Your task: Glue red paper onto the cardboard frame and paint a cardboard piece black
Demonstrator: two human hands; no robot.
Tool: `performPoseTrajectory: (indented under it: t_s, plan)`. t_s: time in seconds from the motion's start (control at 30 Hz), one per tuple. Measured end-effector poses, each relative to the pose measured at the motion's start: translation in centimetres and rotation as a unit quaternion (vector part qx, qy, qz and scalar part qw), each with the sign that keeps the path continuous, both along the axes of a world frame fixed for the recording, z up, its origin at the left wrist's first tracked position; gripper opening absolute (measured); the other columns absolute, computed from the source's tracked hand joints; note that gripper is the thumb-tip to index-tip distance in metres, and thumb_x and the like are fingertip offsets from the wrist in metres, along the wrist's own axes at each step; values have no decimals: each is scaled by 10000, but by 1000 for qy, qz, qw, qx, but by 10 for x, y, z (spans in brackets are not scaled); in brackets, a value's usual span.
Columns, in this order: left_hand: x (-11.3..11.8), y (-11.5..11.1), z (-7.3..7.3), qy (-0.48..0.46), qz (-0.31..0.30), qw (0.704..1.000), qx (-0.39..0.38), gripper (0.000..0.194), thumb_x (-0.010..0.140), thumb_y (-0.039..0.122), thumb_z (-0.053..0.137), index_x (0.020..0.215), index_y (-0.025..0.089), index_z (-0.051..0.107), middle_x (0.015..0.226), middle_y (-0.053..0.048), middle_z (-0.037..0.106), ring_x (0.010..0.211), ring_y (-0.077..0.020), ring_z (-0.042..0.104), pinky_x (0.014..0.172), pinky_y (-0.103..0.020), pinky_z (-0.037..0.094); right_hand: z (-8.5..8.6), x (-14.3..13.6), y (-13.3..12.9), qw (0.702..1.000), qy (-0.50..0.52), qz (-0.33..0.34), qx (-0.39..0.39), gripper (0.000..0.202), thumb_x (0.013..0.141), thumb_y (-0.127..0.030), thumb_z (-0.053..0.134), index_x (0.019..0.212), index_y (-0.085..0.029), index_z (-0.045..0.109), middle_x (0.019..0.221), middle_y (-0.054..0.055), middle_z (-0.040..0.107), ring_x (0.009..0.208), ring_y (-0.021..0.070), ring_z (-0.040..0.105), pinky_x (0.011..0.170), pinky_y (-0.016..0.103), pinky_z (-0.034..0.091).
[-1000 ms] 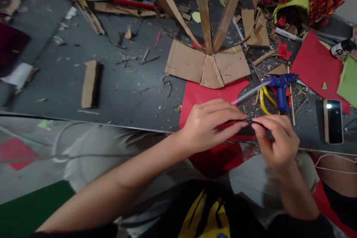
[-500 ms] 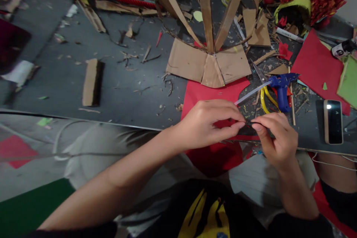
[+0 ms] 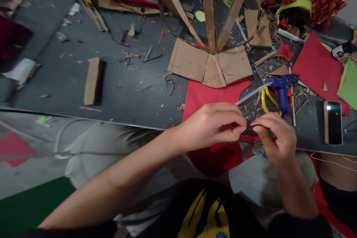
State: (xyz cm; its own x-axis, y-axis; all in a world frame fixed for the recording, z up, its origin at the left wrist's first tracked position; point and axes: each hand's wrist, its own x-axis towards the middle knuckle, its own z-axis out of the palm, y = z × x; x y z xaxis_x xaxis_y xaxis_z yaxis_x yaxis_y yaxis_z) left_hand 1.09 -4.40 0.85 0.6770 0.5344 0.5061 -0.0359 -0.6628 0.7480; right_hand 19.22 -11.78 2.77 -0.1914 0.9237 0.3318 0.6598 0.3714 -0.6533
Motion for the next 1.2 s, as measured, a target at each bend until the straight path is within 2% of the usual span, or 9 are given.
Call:
performPoseTrajectory:
  t_s: [0.2, 0.37, 0.47, 0.57, 0.63, 0.73, 0.87, 1.0, 1.2]
  plan:
    - [0, -1, 0, -13, 11, 999, -41, 90, 860, 134, 501, 780, 140, 542, 706, -25, 584, 650, -91, 536, 607, -182, 459, -2, 1, -2, 1000, 16, 16, 5, 88, 858, -152, 536, 894, -210, 591, 786, -6, 661, 724, 111, 589, 675, 268, 443]
    - [-2, 0, 0, -23, 52, 995, -80, 197, 888, 138, 395, 700, 161, 450, 642, -2, 504, 597, -90, 476, 568, -204, 429, -1, 1, -2, 1000, 19, 4, 11, 96, 856, -161, 540, 906, -225, 591, 780, -12, 660, 725, 119, 590, 678, 281, 463]
    - [-1, -1, 0, -8, 63, 993, -95, 221, 895, 164, 434, 677, 158, 466, 633, 0, 530, 591, -84, 499, 566, -193, 438, -1, 2, -1, 1000, 15, 3, 14, 98, 854, -157, 540, 911, -219, 591, 787, -8, 656, 739, 118, 591, 680, 278, 469]
    - [-1, -2, 1, -14, 53, 992, -112, 79, 876, 176, 508, 887, 135, 574, 815, -45, 646, 717, -97, 597, 656, -196, 499, -1, 2, -1, 1000, 7, -7, 24, 98, 856, -162, 532, 910, -217, 593, 800, 1, 653, 757, 125, 595, 660, 275, 471]
    - [-1, -3, 3, -4, 28, 991, -133, 161, 874, 175, 515, 1008, 127, 591, 901, -63, 679, 775, -102, 633, 693, -192, 516, -1, 2, -2, 999, -1, -24, 36, 102, 858, -166, 526, 912, -217, 596, 807, 7, 651, 758, 129, 598, 640, 273, 470]
    - [-2, -2, 7, 13, -18, 986, -164, 136, 878, 174, 521, 900, 116, 641, 810, -45, 700, 722, -93, 644, 673, -165, 507, -3, 2, -3, 997, -14, -52, 57, 110, 857, -162, 523, 919, -215, 597, 814, 11, 647, 746, 127, 600, 620, 266, 465]
    - [-2, -2, 11, -7, -16, 983, -182, 94, 843, 145, 575, 792, 119, 650, 697, -9, 676, 599, -62, 600, 584, -128, 477, -5, 3, -3, 996, -21, -51, 74, 120, 850, -151, 528, 923, -220, 594, 816, 6, 645, 750, 128, 601, 635, 271, 476]
    - [-2, -3, 10, -6, -2, 989, -151, 72, 824, 158, 605, 774, 131, 649, 667, -5, 657, 579, -70, 581, 562, -147, 472, -3, 3, -3, 996, -28, -39, 71, 136, 836, -138, 539, 933, -219, 591, 826, 4, 653, 766, 130, 612, 709, 296, 495]
    - [0, -3, 3, 11, 36, 999, -2, 86, 851, 161, 570, 794, 137, 630, 684, -20, 661, 615, -89, 585, 601, -178, 478, 0, 3, -2, 993, -74, -31, 82, 161, 817, -173, 573, 969, -217, 603, 852, 17, 654, 804, 144, 604, 725, 305, 479]
